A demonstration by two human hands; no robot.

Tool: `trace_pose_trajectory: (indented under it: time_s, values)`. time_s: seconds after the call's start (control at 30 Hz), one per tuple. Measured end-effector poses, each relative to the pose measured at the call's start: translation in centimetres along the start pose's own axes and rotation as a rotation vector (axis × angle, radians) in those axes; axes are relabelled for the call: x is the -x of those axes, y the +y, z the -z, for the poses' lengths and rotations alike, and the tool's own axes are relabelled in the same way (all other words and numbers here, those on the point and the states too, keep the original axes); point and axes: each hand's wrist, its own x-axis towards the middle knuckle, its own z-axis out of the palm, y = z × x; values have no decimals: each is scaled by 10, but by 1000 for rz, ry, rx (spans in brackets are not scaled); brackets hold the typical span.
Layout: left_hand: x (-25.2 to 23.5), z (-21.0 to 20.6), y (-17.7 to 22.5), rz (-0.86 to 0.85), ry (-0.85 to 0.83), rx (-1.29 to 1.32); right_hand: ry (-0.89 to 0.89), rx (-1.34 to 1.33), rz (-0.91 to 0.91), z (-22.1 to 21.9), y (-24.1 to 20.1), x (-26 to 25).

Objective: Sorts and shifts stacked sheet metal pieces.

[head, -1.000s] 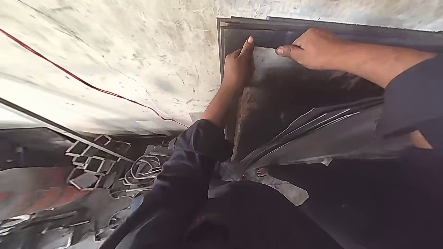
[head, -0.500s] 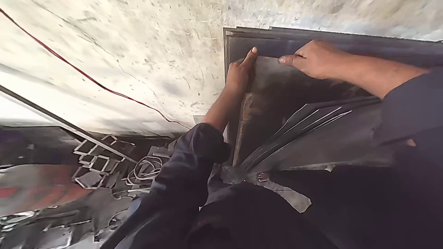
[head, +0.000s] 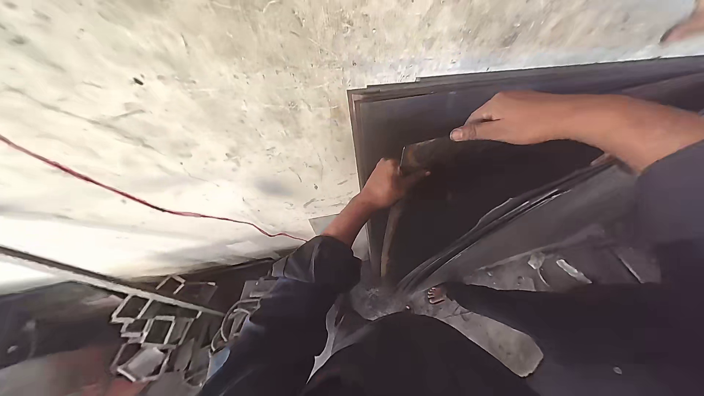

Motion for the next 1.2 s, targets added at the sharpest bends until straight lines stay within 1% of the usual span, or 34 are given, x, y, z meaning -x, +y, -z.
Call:
trace_pose_trajectory:
  time_s: [0.1, 0.13, 0.2, 0.27, 0.33, 0.4, 0.43, 0.47, 0.5, 0.53, 0.6, 0.63, 0.7, 0.77, 0.8, 0.83, 0.9, 1.0, 1.1, 1.2]
  values:
    - [-1, 8, -10, -47, -61, -12, -52, 99, -62, 15, -24, 1]
    - [-5, 11, -14, -69, -82, -7, -41, 160, -71, 20, -35, 3]
    - [-12, 12, -23, -146, -96, -4, 45, 260, -69, 26, -65, 8]
    - [-17, 12, -30, -213, -103, -18, 249, 280, -48, 24, -103, 16]
    - [-22, 12, -38, -233, -115, -12, 538, 197, -77, 8, -153, 20]
    - [-30, 11, -54, -239, -145, -14, 815, 90, -102, -23, -199, 11]
    - [-32, 12, -56, -208, -170, -21, 931, 19, -94, -43, -211, 1]
    - [-32, 20, -52, -151, -232, -13, 1026, -58, -99, -61, -216, -14]
    - [-32, 32, -43, -99, -275, 13, 1103, -125, -137, -78, -214, -32]
    - [-33, 35, -46, -111, -256, 27, 1164, -183, -198, -94, -207, -51]
    - [-31, 28, -51, -209, -232, 23, 1303, -262, -327, -118, -183, -81]
    - [-31, 24, -51, -236, -231, 24, 1356, -268, -368, -121, -169, -91]
    - [-31, 24, -50, -216, -241, 9, 1448, -220, -368, -122, -150, -110]
    - [-26, 27, -45, -139, -281, -23, 1512, -130, -320, -130, -140, -116]
    - [-31, 29, -42, -133, -290, -47, 1518, -85, -272, -130, -133, -117]
    - [-37, 31, -40, -169, -274, -52, 1503, -52, -224, -128, -125, -114]
    - [-35, 32, -41, -203, -286, -24, 1467, -29, -172, -133, -124, -109]
    - [-32, 32, -41, -255, -323, -44, 1491, -16, -204, -135, -128, -107]
    - [-35, 31, -44, -234, -331, -17, 1505, 11, -210, -132, -126, -113]
    - [-43, 35, -56, -198, -293, -5, 1448, 1, -187, -129, -121, -127]
